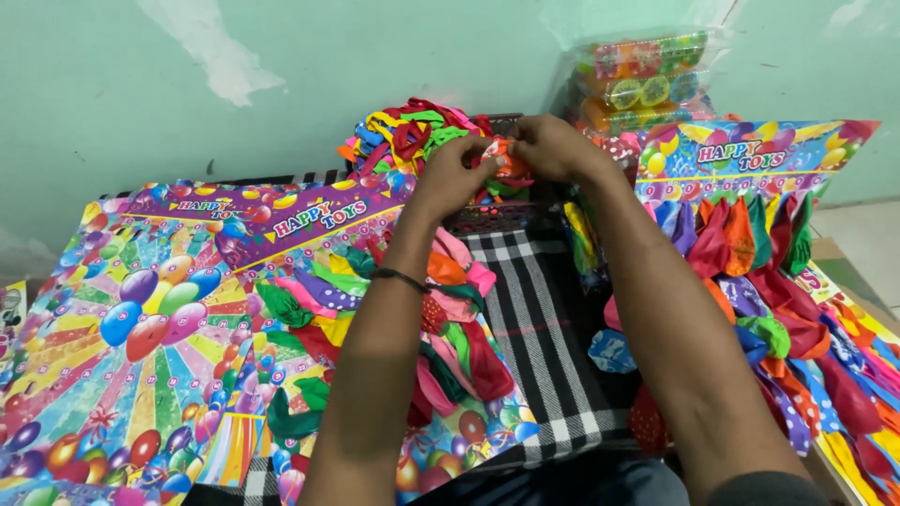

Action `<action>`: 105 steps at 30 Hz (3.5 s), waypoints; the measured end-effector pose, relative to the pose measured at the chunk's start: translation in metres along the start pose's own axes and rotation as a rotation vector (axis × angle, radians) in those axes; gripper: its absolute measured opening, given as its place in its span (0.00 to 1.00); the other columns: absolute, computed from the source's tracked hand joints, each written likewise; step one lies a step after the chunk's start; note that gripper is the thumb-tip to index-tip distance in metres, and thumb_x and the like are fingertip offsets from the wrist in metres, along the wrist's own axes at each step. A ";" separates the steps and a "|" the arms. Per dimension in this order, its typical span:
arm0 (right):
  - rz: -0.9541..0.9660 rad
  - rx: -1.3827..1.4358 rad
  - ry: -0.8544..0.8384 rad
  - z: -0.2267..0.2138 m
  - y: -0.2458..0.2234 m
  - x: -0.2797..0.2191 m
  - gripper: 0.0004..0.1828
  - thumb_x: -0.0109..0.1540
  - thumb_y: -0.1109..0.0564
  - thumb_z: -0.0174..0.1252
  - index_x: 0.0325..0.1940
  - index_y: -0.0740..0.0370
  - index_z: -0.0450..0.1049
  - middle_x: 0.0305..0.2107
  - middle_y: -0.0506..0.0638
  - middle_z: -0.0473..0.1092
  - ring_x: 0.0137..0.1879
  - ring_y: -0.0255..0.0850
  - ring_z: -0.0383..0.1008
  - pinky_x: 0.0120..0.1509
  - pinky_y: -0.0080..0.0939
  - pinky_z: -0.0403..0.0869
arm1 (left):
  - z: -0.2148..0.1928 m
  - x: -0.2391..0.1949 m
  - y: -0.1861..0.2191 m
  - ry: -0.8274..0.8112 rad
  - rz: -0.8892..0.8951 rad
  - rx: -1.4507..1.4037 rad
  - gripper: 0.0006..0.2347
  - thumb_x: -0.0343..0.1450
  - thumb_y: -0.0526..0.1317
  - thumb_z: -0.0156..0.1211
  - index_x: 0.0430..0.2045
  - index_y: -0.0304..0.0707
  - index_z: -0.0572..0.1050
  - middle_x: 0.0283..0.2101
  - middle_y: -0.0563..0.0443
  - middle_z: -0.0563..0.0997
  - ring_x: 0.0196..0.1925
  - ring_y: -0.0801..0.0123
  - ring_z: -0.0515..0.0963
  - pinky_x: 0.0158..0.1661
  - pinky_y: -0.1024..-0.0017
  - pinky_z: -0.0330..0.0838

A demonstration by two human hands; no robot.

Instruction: The person sits and repeatedly picks up deflated balloons from a pile, ties the necks of the balloons into knots by hand, and places the tied balloons onto a cardboard display sheet.

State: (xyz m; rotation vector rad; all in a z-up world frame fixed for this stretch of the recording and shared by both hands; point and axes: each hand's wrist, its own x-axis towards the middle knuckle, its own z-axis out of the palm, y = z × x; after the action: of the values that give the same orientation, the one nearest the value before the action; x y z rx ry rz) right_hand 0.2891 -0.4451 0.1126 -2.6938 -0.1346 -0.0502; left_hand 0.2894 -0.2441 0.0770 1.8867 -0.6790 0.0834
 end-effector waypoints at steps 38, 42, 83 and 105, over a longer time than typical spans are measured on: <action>-0.352 1.056 0.269 0.134 -0.159 -0.119 0.12 0.62 0.64 0.66 0.48 0.70 0.79 0.29 0.58 0.76 0.34 0.41 0.80 0.35 0.37 0.80 | -0.106 -0.172 -0.023 0.189 0.080 -0.304 0.10 0.71 0.35 0.68 0.45 0.38 0.82 0.38 0.46 0.84 0.44 0.69 0.83 0.49 0.72 0.77; -0.401 1.018 0.299 0.141 -0.157 -0.119 0.11 0.62 0.63 0.66 0.49 0.68 0.81 0.28 0.59 0.77 0.32 0.41 0.80 0.34 0.37 0.81 | -0.106 -0.178 -0.019 0.235 0.110 -0.282 0.09 0.69 0.36 0.72 0.41 0.39 0.84 0.37 0.47 0.86 0.41 0.73 0.83 0.46 0.73 0.78; -0.599 0.969 0.473 0.089 -0.217 -0.194 0.05 0.64 0.66 0.63 0.44 0.68 0.80 0.23 0.53 0.74 0.31 0.35 0.73 0.37 0.37 0.75 | -0.116 -0.228 0.061 0.278 0.188 -0.635 0.07 0.72 0.28 0.62 0.43 0.29 0.80 0.30 0.47 0.81 0.32 0.78 0.79 0.29 0.85 0.71; -0.499 1.145 0.467 0.118 -0.241 -0.260 0.07 0.63 0.66 0.64 0.46 0.68 0.81 0.31 0.54 0.76 0.36 0.34 0.74 0.40 0.34 0.76 | -0.091 -0.287 0.082 0.342 0.091 -0.789 0.06 0.72 0.29 0.63 0.41 0.29 0.75 0.32 0.48 0.76 0.31 0.77 0.75 0.24 0.86 0.65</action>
State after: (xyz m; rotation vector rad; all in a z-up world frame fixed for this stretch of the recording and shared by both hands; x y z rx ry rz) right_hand 0.0078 -0.2008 0.0941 -1.4126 -0.5036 -0.5587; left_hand 0.0327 -0.0669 0.0794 1.0497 -0.4622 0.1649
